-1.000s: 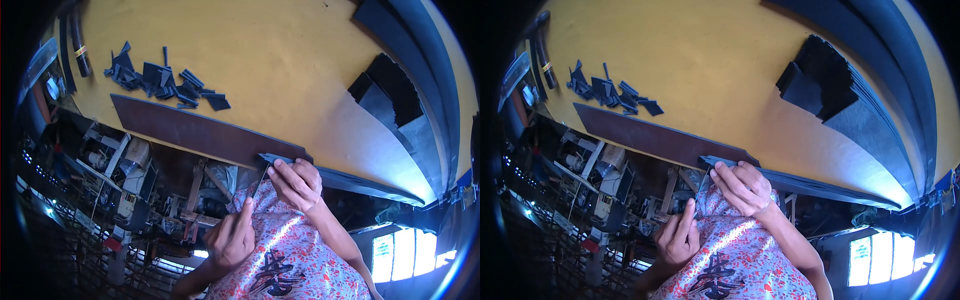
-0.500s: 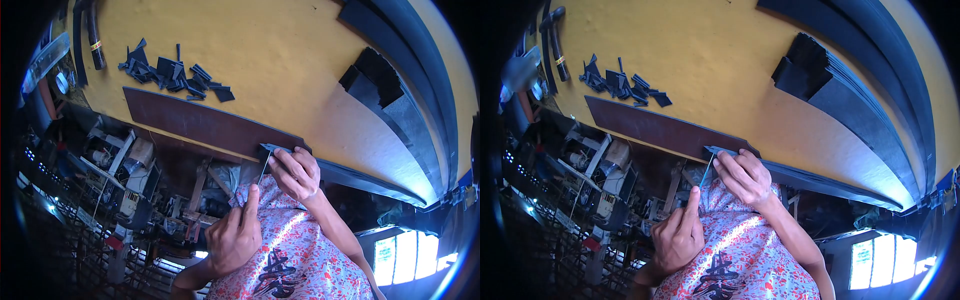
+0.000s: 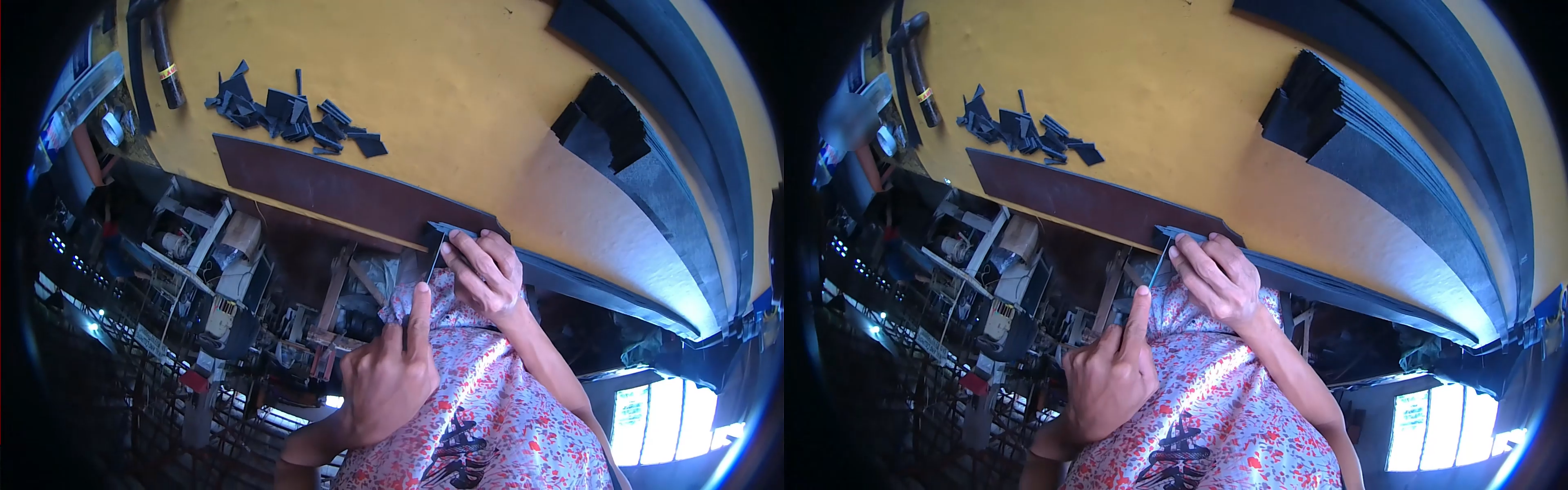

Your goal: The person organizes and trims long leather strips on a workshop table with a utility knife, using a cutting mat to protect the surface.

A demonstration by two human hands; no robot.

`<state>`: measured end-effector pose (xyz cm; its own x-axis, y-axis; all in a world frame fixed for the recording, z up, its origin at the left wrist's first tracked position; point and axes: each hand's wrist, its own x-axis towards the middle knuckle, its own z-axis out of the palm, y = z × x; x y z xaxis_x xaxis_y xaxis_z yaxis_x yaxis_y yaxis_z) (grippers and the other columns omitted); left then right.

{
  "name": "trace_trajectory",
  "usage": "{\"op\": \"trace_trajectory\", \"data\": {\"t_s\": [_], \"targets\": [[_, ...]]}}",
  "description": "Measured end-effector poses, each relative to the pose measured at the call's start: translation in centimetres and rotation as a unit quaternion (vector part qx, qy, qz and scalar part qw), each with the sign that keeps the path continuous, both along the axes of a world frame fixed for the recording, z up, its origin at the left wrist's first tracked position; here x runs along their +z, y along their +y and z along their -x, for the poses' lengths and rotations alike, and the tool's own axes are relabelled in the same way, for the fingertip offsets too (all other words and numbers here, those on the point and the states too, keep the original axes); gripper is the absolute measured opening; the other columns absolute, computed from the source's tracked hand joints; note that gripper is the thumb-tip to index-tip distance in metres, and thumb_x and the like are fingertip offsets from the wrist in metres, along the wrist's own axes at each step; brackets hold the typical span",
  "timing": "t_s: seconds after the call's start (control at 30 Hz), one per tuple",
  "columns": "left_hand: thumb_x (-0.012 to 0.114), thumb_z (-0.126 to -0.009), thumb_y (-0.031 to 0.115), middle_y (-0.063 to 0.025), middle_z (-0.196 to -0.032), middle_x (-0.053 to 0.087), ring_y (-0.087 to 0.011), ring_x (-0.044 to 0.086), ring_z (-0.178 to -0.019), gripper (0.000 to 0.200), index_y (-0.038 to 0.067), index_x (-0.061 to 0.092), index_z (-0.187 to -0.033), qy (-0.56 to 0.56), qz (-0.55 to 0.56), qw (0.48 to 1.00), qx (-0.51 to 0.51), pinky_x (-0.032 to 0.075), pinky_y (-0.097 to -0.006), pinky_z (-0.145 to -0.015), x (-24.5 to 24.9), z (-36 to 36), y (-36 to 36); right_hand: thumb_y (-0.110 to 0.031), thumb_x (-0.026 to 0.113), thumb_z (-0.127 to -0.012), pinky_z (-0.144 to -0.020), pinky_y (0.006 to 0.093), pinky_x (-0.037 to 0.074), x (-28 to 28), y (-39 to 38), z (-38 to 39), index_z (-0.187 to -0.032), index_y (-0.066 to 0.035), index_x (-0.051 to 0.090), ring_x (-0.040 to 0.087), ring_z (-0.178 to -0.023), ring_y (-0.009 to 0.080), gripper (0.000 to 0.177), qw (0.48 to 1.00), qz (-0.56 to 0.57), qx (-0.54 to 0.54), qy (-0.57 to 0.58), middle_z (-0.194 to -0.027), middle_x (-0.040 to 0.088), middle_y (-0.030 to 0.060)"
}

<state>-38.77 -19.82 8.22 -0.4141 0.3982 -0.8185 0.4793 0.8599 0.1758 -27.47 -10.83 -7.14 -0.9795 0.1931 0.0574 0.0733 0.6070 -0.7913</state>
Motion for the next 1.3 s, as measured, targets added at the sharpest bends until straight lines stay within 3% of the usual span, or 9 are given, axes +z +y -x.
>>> {"op": "trace_trajectory", "data": {"t_s": [0.5,0.57,0.8,1.0,1.07,1.1,1.2,1.3], "targets": [[0.061,-0.074,0.010,-0.0134,-0.063,0.060,-0.0263,0.059,-0.044,0.061,0.002,0.048,-0.133,-0.008,0.030,1.000,0.003,0.048,-0.0374,-0.040,-0.4,-0.2,0.9,-0.004,0.067,-0.058,-0.082,0.0354,0.053,0.1,-0.2,0.1,-0.092,-0.003,0.071,0.056,-0.090,0.0221,0.034,1.000,-0.004,-0.014,0.006,-0.105,0.065,0.0064],[0.059,-0.070,0.010,-0.0118,-0.065,0.060,-0.0169,0.060,-0.044,0.064,-0.007,0.048,-0.131,0.003,0.012,0.999,-0.050,0.048,-0.0304,-0.039,-0.7,-0.2,0.6,-0.004,0.066,-0.058,-0.082,0.0368,0.053,0.0,-0.4,0.0,-0.092,-0.003,0.072,0.056,-0.090,0.0223,0.035,1.000,-0.003,-0.019,0.008,-0.106,0.065,0.0064],[0.061,-0.070,0.011,-0.0137,-0.066,0.060,-0.0195,0.062,-0.048,0.068,-0.008,0.044,-0.133,0.047,-0.018,0.998,-0.043,0.050,-0.0307,-0.041,-1.5,-1.9,-0.7,-0.001,0.065,-0.053,-0.083,0.0397,0.053,0.0,-0.5,-0.3,-0.094,-0.002,0.070,0.057,-0.092,0.0253,0.042,1.000,0.000,-0.019,0.011,-0.107,0.064,0.0077],[0.060,-0.070,0.011,-0.0139,-0.068,0.060,-0.0204,0.062,-0.048,0.071,-0.006,0.042,-0.136,0.119,-0.087,0.989,-0.021,0.050,-0.0323,-0.042,-4.1,-5.3,-3.8,0.004,0.062,-0.052,-0.084,0.0380,0.051,-0.1,-0.9,-0.6,-0.094,-0.004,0.070,0.057,-0.092,0.0271,0.044,0.999,-0.012,-0.031,0.029,-0.109,0.064,0.0078],[0.058,-0.072,0.010,-0.0123,-0.069,0.058,-0.0205,0.061,-0.049,0.069,-0.003,0.041,-0.137,0.191,-0.171,0.967,0.005,0.052,-0.0324,-0.044,-5.9,-7.2,-5.5,0.005,0.062,-0.052,-0.083,0.0377,0.051,0.1,-0.9,-0.4,-0.093,-0.005,0.070,0.057,-0.092,0.0274,0.043,0.999,-0.014,-0.035,0.034,-0.109,0.063,0.0071],[0.061,-0.076,0.006,-0.0099,-0.068,0.055,-0.0229,0.059,-0.050,0.064,0.004,0.044,-0.138,0.212,-0.196,0.957,0.038,0.050,-0.0329,-0.045,-6.7,-8.0,-6.0,0.005,0.062,-0.053,-0.083,0.0374,0.050,0.2,-0.9,-0.2,-0.092,-0.005,0.070,0.057,-0.092,0.0275,0.042,0.999,-0.019,-0.034,0.034,-0.109,0.063,0.0065],[0.059,-0.077,0.007,-0.0109,-0.070,0.054,-0.0231,0.060,-0.054,0.064,0.000,0.041,-0.139,0.254,-0.288,0.922,0.042,0.053,-0.0338,-0.050,-9.5,-8.8,-8.0,0.007,0.065,-0.055,-0.081,0.0370,0.050,0.4,-1.0,-0.3,-0.092,-0.005,0.070,0.057,-0.092,0.0274,0.040,0.998,-0.012,-0.040,0.037,-0.107,0.063,0.0067],[0.059,-0.079,0.004,-0.0116,-0.071,0.054,-0.0257,0.060,-0.056,0.061,0.005,0.044,-0.138,0.235,-0.289,0.925,0.075,0.051,-0.0357,-0.050,-9.1,-8.9,-8.2,0.007,0.067,-0.057,-0.079,0.0362,0.050,0.2,-1.2,-0.2,-0.091,-0.006,0.070,0.057,-0.091,0.0273,0.036,0.998,-0.014,-0.047,0.050,-0.107,0.064,0.0067]]}}
